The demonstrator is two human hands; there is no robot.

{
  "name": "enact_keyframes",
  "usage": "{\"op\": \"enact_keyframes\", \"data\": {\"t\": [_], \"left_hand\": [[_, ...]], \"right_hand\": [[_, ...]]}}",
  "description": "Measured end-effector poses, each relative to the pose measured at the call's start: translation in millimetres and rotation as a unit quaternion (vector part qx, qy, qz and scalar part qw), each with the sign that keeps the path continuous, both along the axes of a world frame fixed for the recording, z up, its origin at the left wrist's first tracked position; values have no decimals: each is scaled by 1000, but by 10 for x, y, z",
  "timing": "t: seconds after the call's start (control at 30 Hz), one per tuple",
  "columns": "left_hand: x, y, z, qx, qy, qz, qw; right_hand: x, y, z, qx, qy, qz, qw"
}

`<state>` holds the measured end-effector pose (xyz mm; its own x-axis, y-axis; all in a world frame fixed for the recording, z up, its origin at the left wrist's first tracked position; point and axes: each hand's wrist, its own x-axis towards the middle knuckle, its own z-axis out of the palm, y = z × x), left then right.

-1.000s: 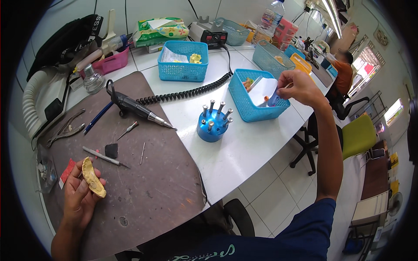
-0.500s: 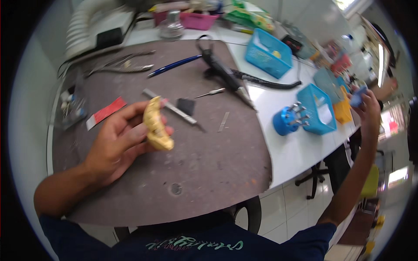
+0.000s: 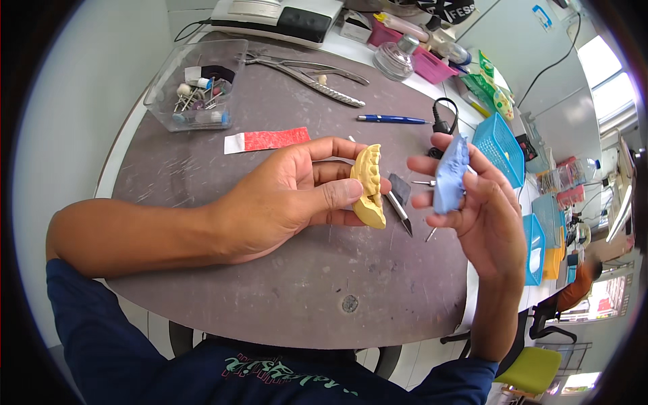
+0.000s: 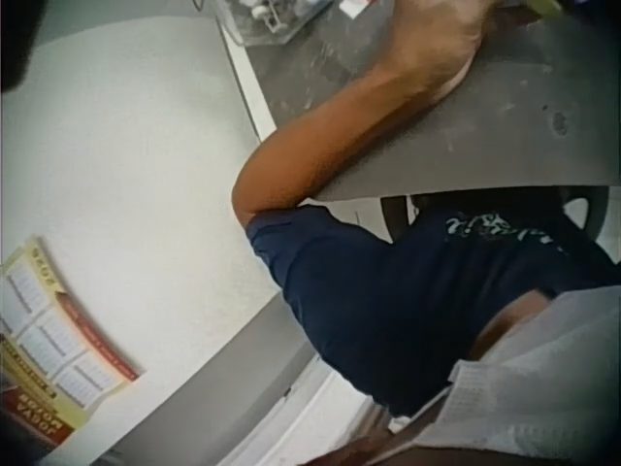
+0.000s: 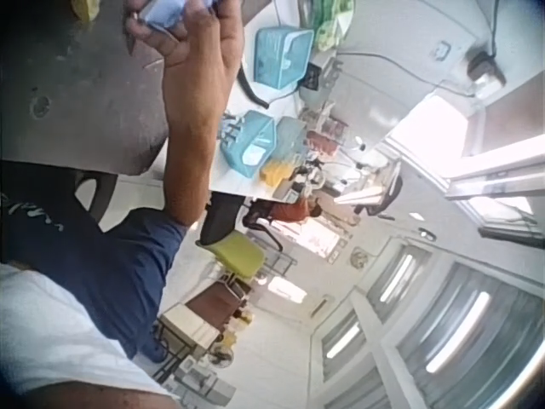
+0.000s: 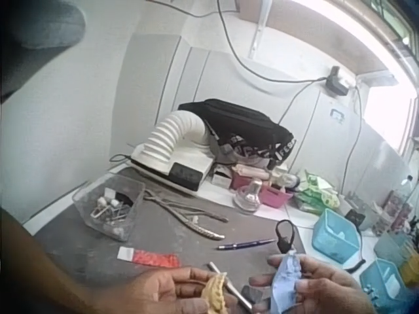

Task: Fabricating a dental prosthesis by finishing, grinding, and aligning a crown restoration with dental models.

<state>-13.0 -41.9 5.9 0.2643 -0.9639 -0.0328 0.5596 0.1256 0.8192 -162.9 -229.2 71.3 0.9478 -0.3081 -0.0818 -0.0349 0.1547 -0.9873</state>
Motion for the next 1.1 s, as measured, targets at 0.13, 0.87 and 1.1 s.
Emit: {"op": "enact_keyframes", "data": {"t": [0.13, 0.87, 1.1], "left_hand": [[54, -15, -50, 5, -7, -7, 1000], [44, -16, -17, 10, -56, -54, 997], [9, -35, -24, -5, -79, -29, 996]], "right_hand": [[69, 33, -149, -2, -9, -2, 1000], [-20, 244, -316, -137, 19, -23, 990], [-26, 252, -308, -132, 34, -26, 990]]}}
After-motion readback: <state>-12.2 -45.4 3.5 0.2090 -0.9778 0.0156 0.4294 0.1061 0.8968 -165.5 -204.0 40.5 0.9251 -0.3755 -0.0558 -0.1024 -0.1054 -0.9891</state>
